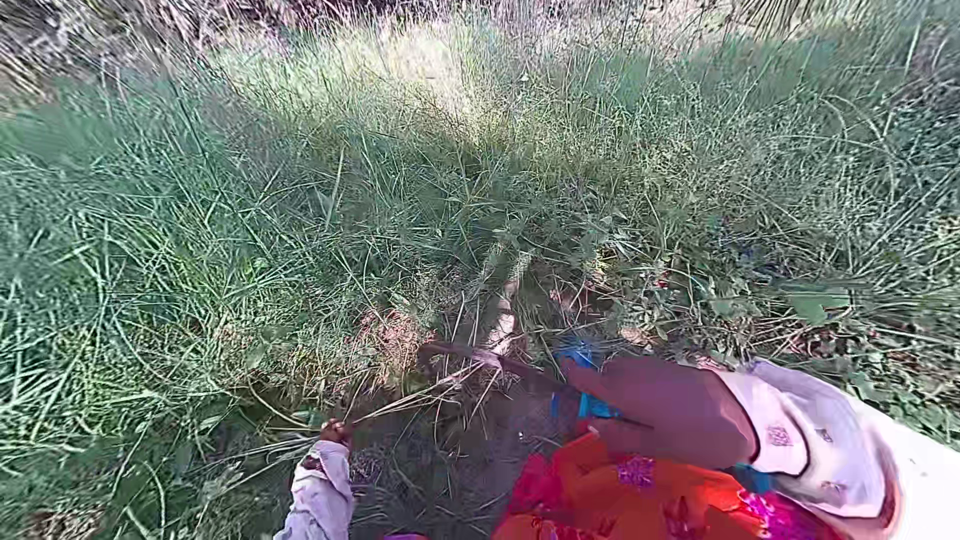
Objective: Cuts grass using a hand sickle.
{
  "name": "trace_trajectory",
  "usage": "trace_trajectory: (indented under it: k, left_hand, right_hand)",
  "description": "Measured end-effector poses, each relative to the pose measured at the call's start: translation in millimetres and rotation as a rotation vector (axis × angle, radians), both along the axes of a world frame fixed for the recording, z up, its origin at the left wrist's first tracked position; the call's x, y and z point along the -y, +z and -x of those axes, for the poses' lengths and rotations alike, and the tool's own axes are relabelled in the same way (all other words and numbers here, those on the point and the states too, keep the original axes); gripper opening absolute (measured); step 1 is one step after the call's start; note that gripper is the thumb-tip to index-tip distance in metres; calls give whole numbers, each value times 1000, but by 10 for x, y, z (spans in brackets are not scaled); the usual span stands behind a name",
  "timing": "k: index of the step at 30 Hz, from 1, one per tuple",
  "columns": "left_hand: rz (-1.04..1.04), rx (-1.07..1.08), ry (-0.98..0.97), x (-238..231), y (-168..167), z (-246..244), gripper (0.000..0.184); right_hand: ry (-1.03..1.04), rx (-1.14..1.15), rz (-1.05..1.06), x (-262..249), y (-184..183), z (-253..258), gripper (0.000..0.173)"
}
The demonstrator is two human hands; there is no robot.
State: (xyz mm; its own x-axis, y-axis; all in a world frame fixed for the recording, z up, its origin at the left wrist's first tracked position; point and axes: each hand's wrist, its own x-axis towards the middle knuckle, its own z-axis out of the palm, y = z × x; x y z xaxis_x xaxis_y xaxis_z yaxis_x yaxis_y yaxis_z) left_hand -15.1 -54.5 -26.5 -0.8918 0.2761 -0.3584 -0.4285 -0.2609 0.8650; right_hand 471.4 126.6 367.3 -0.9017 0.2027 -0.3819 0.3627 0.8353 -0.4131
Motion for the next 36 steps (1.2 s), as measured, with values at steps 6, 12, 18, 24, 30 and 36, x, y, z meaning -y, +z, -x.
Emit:
trace_trajectory:
  k: [6, 12, 18, 24, 30, 36]
  left_hand:
    - [-87, 214, -34, -166, 539, -1264, 33]
    - [-233, 14, -136, -11, 927, -1729, 17]
    - [-8, -310, -378, -66, 819, -1890, 35]
    - [99, -332, -488, -79, 735, -1700, 34]
    - [20, -562, -456, -95, 694, -1785, 27]
    - [272, -577, -423, -29, 692, -1649, 30]
  right_hand:
    - [-215, -255, 275, -144, -345, 244, 31]
    - [-331, 20, 404, -26, -1137, 757, 39]
    - [-247, 278, 267, 48, -1514, 838, 43]
    - [-372, 278, 524, 31, -1496, 955, 36]
    - [-431, 296, 775, 47, -1540, 973, 26]
    - [-313, 448, 759, 76, -1418, 944, 27]
